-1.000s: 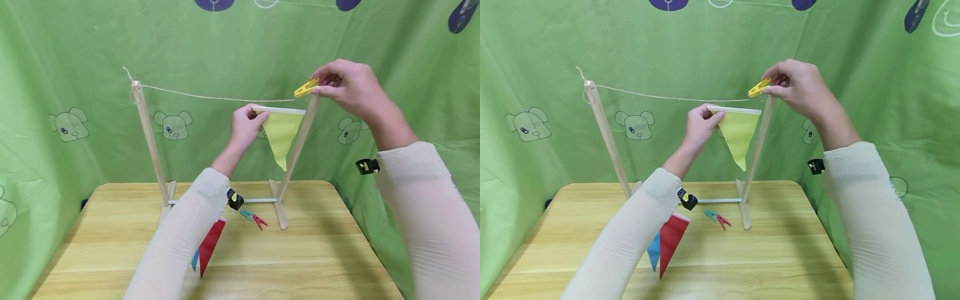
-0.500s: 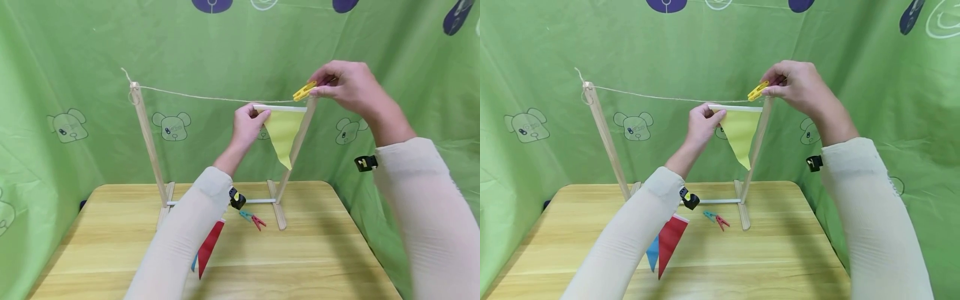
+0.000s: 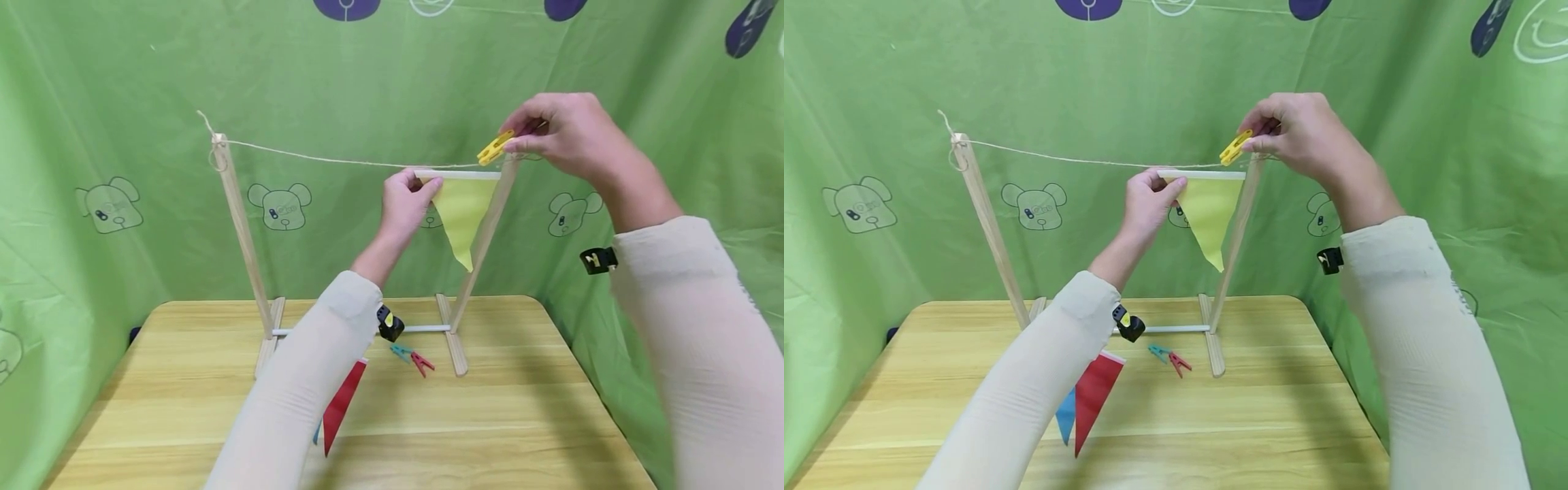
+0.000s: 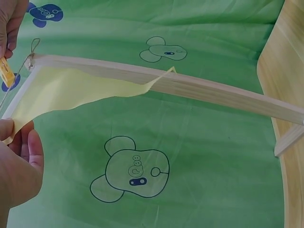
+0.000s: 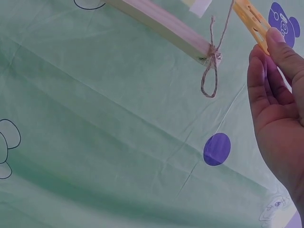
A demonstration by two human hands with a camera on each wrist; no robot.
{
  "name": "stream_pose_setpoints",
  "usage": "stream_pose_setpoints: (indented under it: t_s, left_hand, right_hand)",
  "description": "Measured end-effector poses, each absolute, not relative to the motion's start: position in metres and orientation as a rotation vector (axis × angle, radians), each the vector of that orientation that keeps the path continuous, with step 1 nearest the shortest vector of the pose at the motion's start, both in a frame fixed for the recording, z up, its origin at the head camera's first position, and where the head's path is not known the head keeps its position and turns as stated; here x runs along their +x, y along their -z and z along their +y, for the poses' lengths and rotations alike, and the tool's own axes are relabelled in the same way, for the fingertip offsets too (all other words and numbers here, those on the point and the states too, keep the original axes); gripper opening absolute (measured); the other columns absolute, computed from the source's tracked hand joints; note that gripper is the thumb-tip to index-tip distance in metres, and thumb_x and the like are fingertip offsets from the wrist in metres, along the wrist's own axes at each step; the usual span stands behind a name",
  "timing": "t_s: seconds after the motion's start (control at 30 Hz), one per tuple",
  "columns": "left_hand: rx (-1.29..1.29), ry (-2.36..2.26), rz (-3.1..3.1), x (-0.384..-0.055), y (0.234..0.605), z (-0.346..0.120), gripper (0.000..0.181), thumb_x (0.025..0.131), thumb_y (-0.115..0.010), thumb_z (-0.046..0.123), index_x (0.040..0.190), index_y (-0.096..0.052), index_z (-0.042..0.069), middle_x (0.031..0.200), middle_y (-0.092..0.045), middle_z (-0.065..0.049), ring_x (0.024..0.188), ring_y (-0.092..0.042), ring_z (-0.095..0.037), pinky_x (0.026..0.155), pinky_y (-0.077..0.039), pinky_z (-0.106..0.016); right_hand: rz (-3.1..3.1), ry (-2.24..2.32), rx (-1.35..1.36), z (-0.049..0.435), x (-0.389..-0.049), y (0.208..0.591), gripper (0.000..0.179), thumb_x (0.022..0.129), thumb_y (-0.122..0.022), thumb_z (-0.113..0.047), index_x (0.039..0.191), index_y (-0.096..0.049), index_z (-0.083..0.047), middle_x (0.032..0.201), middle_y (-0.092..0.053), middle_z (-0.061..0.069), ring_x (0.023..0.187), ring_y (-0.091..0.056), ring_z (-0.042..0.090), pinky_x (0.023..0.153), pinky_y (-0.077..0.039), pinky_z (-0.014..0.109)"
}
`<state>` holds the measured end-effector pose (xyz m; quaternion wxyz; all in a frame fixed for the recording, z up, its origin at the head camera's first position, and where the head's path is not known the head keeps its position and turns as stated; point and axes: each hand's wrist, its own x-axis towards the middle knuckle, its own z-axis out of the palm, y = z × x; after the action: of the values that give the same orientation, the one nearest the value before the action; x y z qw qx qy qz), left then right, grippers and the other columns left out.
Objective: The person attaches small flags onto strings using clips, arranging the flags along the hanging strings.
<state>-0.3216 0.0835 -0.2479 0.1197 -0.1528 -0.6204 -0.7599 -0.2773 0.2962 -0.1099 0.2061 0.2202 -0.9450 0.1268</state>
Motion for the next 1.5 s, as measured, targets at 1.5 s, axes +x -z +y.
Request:
stream_pose_setpoints:
  t_s: [1.5]
  left_hand:
    - [-0.475,2.244,-1.784,-0.321,0.242,0.095,0.017,0.094,-0.072,0.001,0.108,-0.071,-0.010,0.095,-0.071,-0.020,0.071,-0.061,-0.010,0.067,-0.059,-0.023]
  right_hand:
    - [-2.641,-0.109,0.772,0.282,-0.280,0.117,0.014,0.092,-0.077,-0.011,0.106,-0.077,-0.007,0.102,-0.073,0.011,0.088,-0.068,0.024,0.070,-0.046,0.011]
